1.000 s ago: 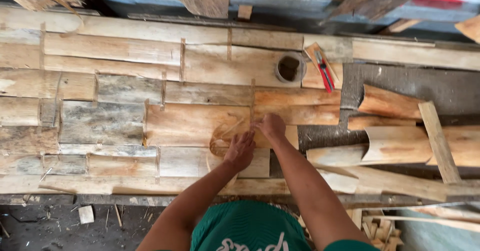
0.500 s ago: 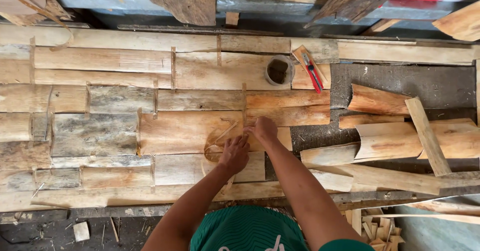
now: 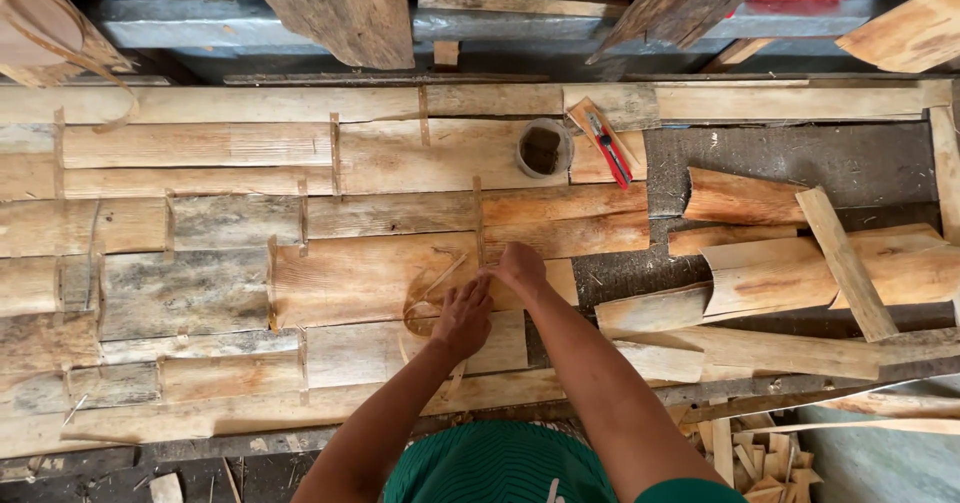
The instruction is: Assembling bark panels by weaving thin wood strips through them to create a larger sheet.
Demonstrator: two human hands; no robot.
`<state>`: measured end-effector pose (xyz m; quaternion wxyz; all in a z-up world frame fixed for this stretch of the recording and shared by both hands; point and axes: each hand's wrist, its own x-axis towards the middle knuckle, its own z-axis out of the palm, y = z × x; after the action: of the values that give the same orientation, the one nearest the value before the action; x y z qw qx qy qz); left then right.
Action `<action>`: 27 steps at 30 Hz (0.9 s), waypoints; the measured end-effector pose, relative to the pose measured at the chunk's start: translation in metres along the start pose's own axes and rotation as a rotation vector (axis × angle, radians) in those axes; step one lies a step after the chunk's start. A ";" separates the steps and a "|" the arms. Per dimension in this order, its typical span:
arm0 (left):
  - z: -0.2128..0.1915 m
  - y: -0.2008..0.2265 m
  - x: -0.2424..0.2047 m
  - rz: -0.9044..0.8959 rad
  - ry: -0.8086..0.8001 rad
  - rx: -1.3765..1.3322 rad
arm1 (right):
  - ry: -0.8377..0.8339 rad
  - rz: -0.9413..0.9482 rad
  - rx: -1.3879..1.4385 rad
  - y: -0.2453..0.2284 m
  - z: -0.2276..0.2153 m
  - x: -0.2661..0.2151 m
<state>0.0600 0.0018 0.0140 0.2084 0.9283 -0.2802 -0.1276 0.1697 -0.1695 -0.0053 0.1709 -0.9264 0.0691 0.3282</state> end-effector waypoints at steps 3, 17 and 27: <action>0.003 -0.001 0.002 -0.009 -0.012 -0.005 | 0.056 0.026 0.019 -0.009 -0.006 -0.011; -0.003 0.000 0.003 -0.047 -0.226 -0.003 | 0.001 0.032 -0.077 -0.008 0.008 -0.005; -0.004 0.000 -0.004 -0.082 -0.050 -0.191 | 0.401 -0.217 0.183 0.025 0.046 -0.026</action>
<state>0.0583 0.0053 0.0175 0.2834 0.9114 -0.2337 -0.1855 0.1165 -0.1761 -0.0291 0.2710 -0.9558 0.0311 0.1098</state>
